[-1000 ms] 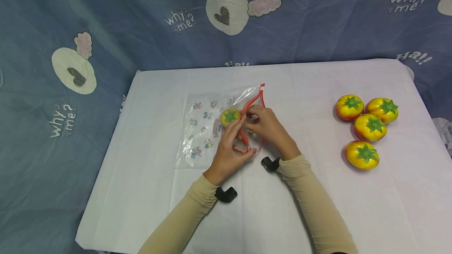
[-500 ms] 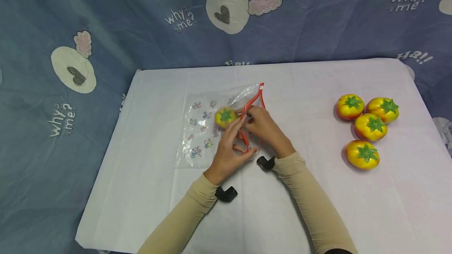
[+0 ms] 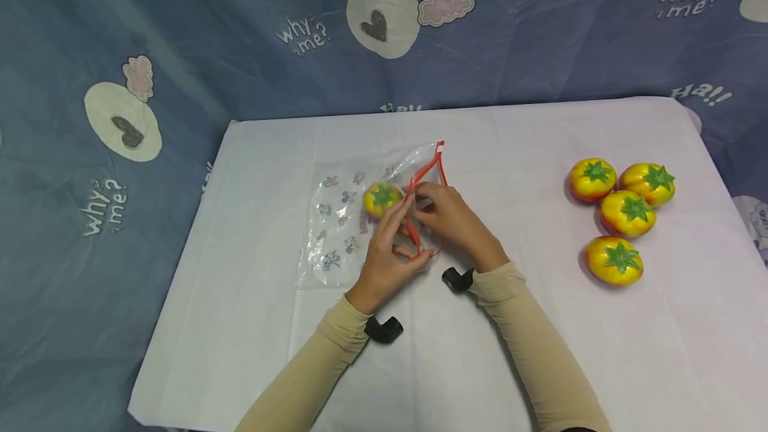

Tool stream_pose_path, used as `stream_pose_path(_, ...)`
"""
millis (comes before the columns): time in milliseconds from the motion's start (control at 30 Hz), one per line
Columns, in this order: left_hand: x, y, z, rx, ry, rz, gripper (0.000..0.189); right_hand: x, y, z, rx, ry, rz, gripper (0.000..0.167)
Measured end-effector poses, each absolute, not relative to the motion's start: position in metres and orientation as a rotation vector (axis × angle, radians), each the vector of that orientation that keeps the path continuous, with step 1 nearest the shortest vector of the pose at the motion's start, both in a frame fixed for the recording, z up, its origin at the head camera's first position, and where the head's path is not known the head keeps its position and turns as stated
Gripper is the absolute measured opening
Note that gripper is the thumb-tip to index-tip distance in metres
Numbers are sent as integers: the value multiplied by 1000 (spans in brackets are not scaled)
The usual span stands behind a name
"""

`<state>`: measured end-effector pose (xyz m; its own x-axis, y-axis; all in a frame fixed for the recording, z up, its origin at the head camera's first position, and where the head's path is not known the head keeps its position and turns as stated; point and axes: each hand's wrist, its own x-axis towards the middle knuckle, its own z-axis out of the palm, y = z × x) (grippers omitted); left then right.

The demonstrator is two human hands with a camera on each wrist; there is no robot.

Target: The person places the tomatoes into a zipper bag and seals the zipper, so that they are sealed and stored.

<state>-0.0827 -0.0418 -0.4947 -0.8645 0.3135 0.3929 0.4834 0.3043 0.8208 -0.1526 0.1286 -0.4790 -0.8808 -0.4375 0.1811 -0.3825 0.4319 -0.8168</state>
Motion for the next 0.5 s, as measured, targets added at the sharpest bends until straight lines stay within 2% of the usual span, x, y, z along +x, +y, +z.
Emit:
stream_pose_path(333, -83, -42, -494, -740, -2429, -1612, 100, -136, 148, -474, -699, 2640, -1498, 44)
stream_pose_path(500, -83, -41, -495, -735, -2425, -1627, 100, -129, 154, -472, -706, 2650, -1515, 44)
